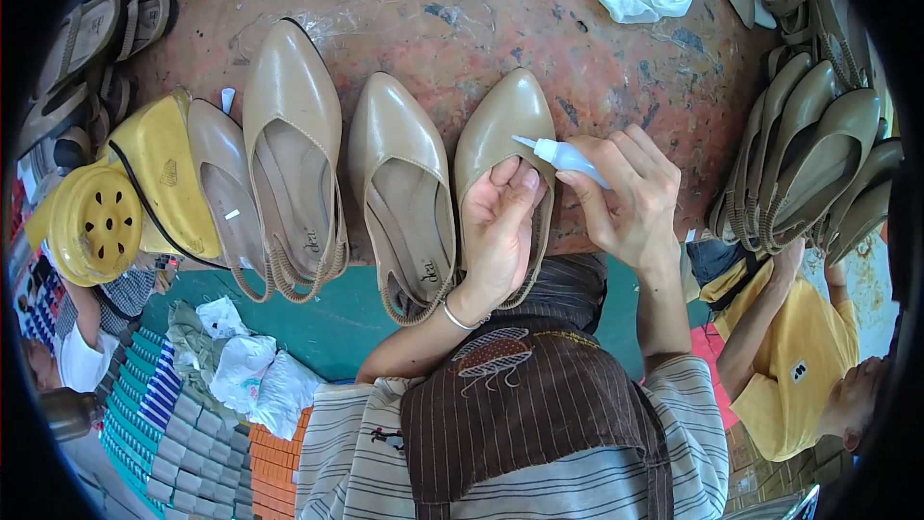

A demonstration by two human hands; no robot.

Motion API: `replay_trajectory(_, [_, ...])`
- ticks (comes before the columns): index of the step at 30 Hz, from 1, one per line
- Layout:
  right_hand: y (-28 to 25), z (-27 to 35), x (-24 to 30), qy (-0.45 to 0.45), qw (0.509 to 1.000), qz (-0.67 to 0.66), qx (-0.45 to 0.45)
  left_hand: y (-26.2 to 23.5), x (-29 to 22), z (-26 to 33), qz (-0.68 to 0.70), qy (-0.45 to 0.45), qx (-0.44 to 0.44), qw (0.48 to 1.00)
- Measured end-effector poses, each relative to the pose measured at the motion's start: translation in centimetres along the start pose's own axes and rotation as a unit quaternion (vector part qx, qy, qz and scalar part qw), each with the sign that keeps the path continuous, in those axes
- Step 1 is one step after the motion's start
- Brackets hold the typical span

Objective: Gluing decorative buckles onto the front of women's dress shoes at a workbench.

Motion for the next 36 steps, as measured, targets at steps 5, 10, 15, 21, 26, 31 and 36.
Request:
replay_trajectory(5, [0.0,-0.2,0.4,0.004,1.000,-0.008,0.011,-0.4,0.1,0.1,-0.005,-0.010,-0.010,1.000])
replay_trajectory(10, [-0.5,0.2,0.1,0.013,1.000,0.004,0.007,-0.1,0.0,0.1,-0.010,-0.013,-0.016,1.000])
replay_trajectory(15, [-1.0,0.6,-0.3,0.051,0.998,-0.015,0.028,0.1,-0.3,0.2,-0.014,-0.010,-0.024,1.000])
replay_trajectory(21, [0.0,2.9,-4.4,0.180,0.942,-0.244,-0.142,-0.2,0.0,0.1,0.011,0.002,0.012,1.000])
replay_trajectory(26, [1.7,2.3,-7.3,0.127,0.963,-0.129,-0.199,0.7,-0.4,-0.1,0.030,0.004,-0.022,0.999])
replay_trajectory(31, [1.9,3.8,-5.7,0.184,0.964,-0.058,-0.185,-0.1,-0.1,0.0,0.049,-0.016,-0.050,0.997])
replay_trajectory(36, [0.4,5.0,1.2,0.110,0.948,-0.113,-0.277,-0.4,0.3,0.3,0.047,-0.034,-0.085,0.995])
Point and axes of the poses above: each hand's wrist, its own z-axis away from the middle knuckle, its own y-axis out of the palm, x = y × z, the point moved 2 cm from there along -z, towards the middle knuckle, and after that the axes turned 3 degrees about y, right-handed, at the moved point
